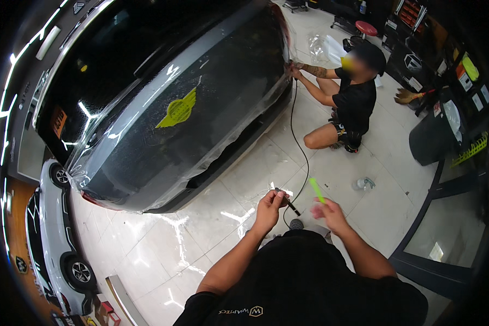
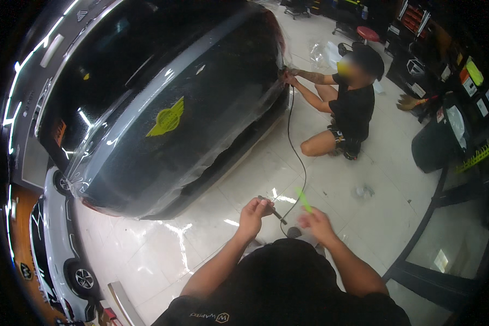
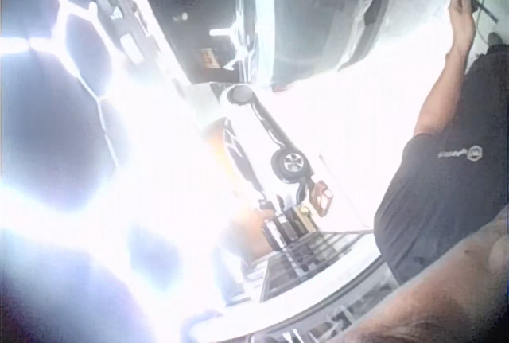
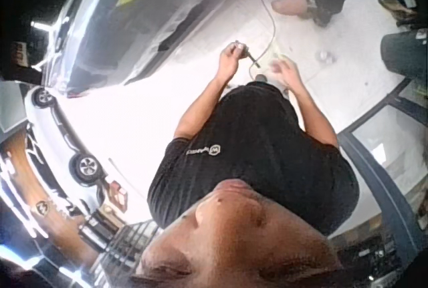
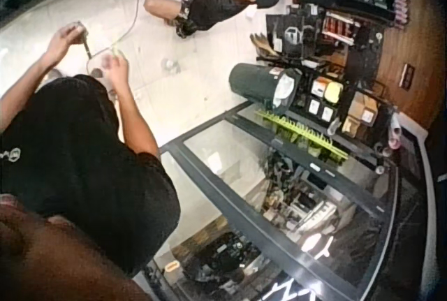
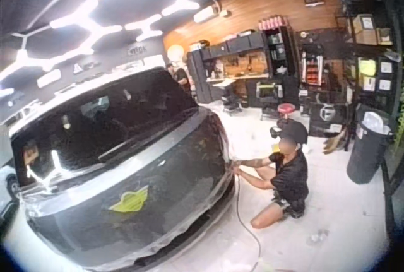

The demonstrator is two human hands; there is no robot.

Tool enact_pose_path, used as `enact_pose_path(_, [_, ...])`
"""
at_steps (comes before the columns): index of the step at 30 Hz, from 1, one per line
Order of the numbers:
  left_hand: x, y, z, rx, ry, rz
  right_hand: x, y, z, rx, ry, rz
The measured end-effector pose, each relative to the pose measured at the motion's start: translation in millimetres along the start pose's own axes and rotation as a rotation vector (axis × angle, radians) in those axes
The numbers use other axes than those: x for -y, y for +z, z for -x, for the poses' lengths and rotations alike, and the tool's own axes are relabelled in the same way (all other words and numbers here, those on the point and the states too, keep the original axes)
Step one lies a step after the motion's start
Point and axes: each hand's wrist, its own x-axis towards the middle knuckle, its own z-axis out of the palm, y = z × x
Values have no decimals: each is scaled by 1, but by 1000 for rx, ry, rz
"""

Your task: The person applies a protective film to the rear of a car, smoothing it with a yellow squeegee and using a heat gun to stretch the material. They use a utility knife to trim the film around the manufacturer's emblem and edges, ensuring a precise fit.

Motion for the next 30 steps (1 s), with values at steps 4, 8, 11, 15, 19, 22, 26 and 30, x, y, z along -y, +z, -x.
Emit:
enact_pose_path(4, [8, -28, 1, -40, -51, 40, -89, -132, 82, 175, 330, 1270])
enact_pose_path(8, [20, -40, -1, -82, -129, 118, -182, -178, 221, 786, 1090, 980])
enact_pose_path(11, [29, -46, 5, -66, -197, 178, -188, -143, 234, 350, 988, 911])
enact_pose_path(15, [17, -55, 11, -15, -318, 264, -162, -101, 182, 81, 711, 787])
enact_pose_path(19, [5, -60, -3, 57, -389, 298, -122, -64, 133, -53, 476, 668])
enact_pose_path(22, [8, -62, -12, 141, -427, 283, -108, -51, 115, -89, 402, 626])
enact_pose_path(26, [39, -77, -11, 218, -533, 208, -108, -50, 102, -88, 395, 625])
enact_pose_path(30, [64, -95, 8, 184, -562, 91, -109, -60, 92, -77, 395, 658])
